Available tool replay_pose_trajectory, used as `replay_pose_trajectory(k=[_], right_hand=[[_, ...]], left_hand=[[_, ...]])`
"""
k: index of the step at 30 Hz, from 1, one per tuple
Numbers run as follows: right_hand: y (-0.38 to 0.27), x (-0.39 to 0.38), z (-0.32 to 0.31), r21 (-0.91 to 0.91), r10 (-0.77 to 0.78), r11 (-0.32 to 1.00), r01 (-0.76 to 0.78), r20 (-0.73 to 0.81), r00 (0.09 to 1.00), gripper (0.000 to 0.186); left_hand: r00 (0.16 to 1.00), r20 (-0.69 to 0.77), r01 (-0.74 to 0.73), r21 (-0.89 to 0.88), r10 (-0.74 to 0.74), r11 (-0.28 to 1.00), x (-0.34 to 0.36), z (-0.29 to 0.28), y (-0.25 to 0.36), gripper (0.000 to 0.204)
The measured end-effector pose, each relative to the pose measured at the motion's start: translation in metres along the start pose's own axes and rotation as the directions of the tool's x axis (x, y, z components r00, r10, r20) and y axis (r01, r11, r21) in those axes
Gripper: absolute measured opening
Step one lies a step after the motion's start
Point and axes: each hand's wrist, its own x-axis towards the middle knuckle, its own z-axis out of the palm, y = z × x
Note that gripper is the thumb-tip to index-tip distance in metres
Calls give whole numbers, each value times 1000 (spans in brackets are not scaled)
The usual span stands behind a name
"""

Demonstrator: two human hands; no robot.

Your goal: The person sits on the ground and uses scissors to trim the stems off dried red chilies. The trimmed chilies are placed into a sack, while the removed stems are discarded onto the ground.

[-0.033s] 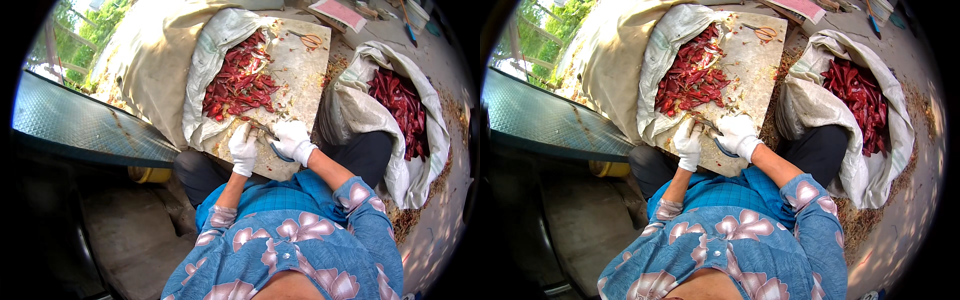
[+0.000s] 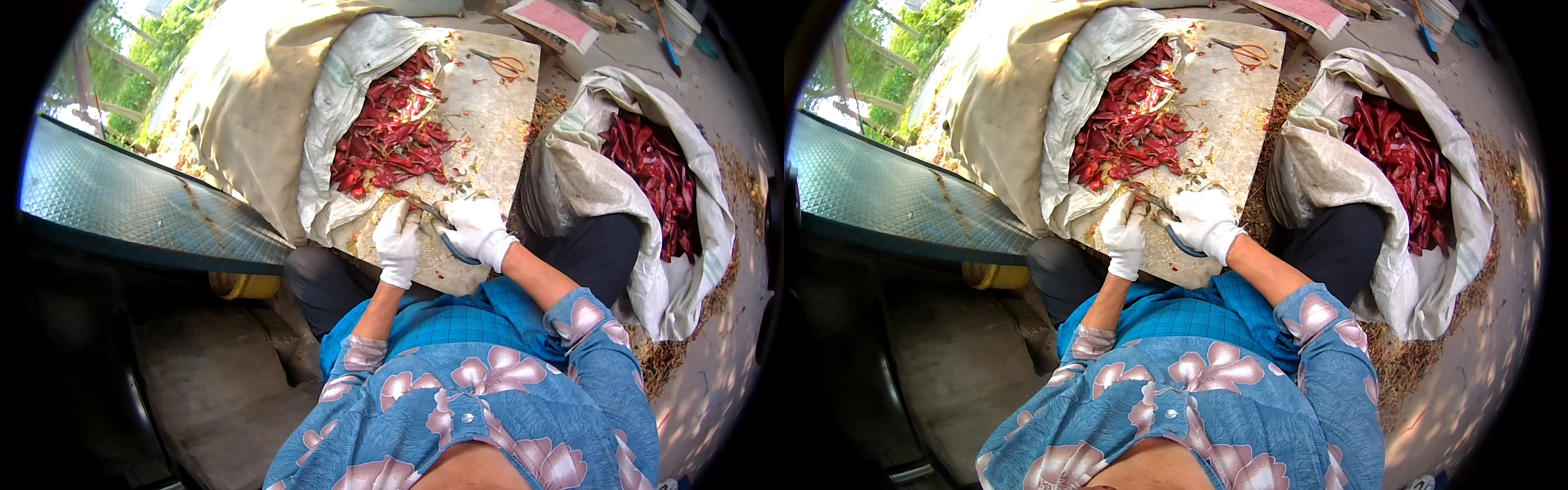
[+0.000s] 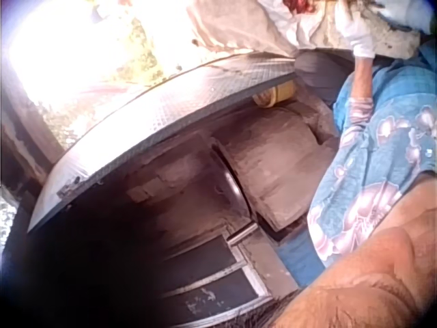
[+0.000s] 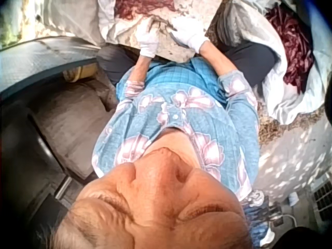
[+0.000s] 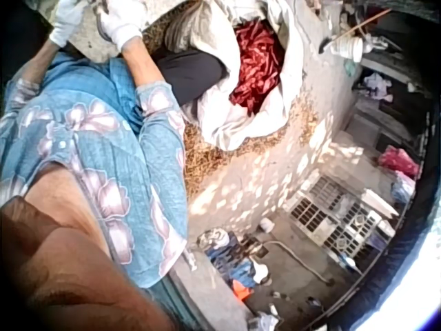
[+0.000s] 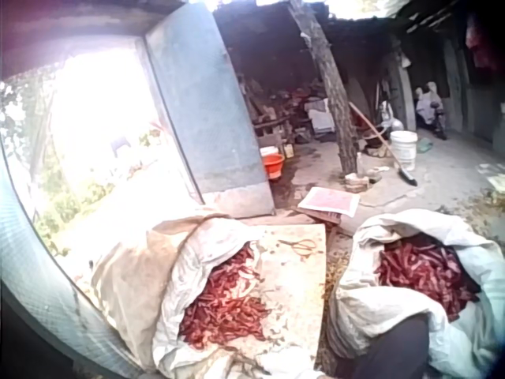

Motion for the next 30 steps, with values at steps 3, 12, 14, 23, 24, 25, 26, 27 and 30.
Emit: replay_pose_trajectory(k=[3, 12, 14, 23, 24, 25, 26, 27, 30], right_hand=[[3, -2, 8, 58, 65, 996, -64, -15, 998, 38], [30, 4, 23, 347, 148, 937, -51, -260, 954, 41], [21, 1, 10, 276, 172, 954, -113, -201, 964, 40], [28, 5, 9, 231, 196, 962, -146, -208, 958, 37], [27, 6, 7, 200, 204, 965, -171, -157, 966, 38], [26, 7, 5, 167, 212, 967, -193, -105, 972, 39], [25, 7, 6, 162, 184, 974, -162, -130, 974, 40], [24, 7, 7, 156, 159, 978, -135, -156, 975, 41], [20, 5, 2, 90, 95, 993, -78, -198, 976, 40]], left_hand=[[999, -30, 11, -59, -13, 998, 0, 5, -5, 29], [974, -31, 219, -123, -224, 968, 15, 1, -38, 38], [945, -37, 325, -5, -325, 946, 30, -11, -50, 44], [954, 252, -68, 706, -161, 705, 97, -20, -70, 54], [930, 308, -105, 748, -202, 655, 101, -17, -61, 54], [934, 303, -105, 739, -189, 665, 103, -13, -68, 51], [952, 261, -71, 701, -163, 709, 102, -15, -67, 49], [965, 222, -44, 658, -138, 752, 102, -15, -68, 48], [989, 146, -65, 455, -2, 888, 96, -19, -67, 43]])
